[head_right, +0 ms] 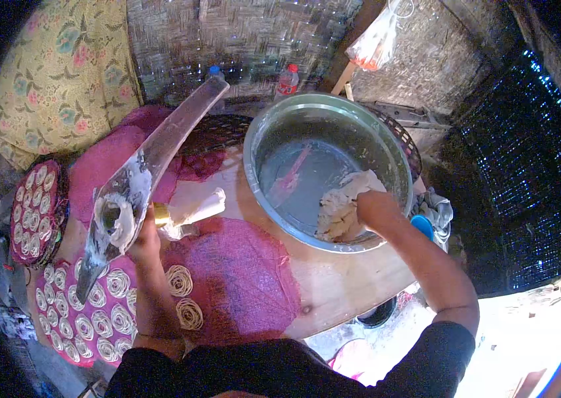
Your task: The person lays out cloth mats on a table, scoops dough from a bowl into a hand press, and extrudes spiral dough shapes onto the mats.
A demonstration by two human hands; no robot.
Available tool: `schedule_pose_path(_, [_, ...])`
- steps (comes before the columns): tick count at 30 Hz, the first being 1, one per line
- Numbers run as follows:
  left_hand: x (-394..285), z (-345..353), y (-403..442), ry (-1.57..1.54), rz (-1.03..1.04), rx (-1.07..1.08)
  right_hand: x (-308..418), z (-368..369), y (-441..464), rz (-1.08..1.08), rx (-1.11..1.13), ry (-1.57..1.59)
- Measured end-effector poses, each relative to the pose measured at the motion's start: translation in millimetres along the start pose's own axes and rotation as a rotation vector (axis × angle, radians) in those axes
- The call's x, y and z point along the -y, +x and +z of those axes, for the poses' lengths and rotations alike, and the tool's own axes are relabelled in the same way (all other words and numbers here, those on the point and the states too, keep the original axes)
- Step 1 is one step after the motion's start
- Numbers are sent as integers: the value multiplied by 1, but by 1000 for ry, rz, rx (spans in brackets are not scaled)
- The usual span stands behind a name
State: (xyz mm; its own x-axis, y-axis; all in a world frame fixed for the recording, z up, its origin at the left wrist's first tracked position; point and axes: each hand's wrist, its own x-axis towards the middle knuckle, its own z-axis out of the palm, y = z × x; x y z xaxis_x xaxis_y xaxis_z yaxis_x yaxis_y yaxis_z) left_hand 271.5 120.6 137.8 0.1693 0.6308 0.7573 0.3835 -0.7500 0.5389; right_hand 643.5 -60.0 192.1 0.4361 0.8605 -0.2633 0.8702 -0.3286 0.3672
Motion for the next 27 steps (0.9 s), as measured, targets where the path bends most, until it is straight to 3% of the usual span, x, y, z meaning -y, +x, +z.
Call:
schedule_pose_path(4, [-3,-6,-2,91,3,42,11,-2,-8,21,73,31])
schedule_pose_path(7, [22,4,-12,46,13,-99,18,-1,-17,1,64,27])
schedule_pose_path(9, [43,11,-5,-300,-102,-301,21,0,-18,-4,45,27])
schedule_pose_path(11, [48,-5,9,-1031,-489,-391,24,6,-18,-14,-39,-8])
schedule_pose_path(12, [17,-30,35,-1206,-606,-366,25,8,-16,-15,-43,-5])
schedule_pose_path(14, [-44,-45,78,-1127,-606,-351,25,9,-10,-36,-30,-12])
schedule_pose_path(15, [-35,-34,77,-1388,-866,-215,27,8,-8,-39,-40,-10])
schedule_pose_path(16, [-38,-18,68,-1229,-933,-56,29,8,-6,-13,-6,-1])
schedule_pose_path(17, [-43,8,53,-1313,-979,50,30,8,-5,15,25,9])
schedule_pose_path(18, [-52,35,33,-1199,-992,100,31,8,-5,21,13,15])
schedule_pose_path(19, [-53,58,14,-1305,-950,366,30,10,-6,-29,-5,-2])
schedule_pose_path(20, [-70,70,4,-1484,-990,492,28,12,-8,-78,-19,-20])
schedule_pose_path(23, [-85,108,-26,-1415,-1032,485,33,14,-15,-56,-3,-22])
schedule_pose_path(27, [-92,104,-31,-1424,-1031,572,40,6,-32,-94,-47,-27])
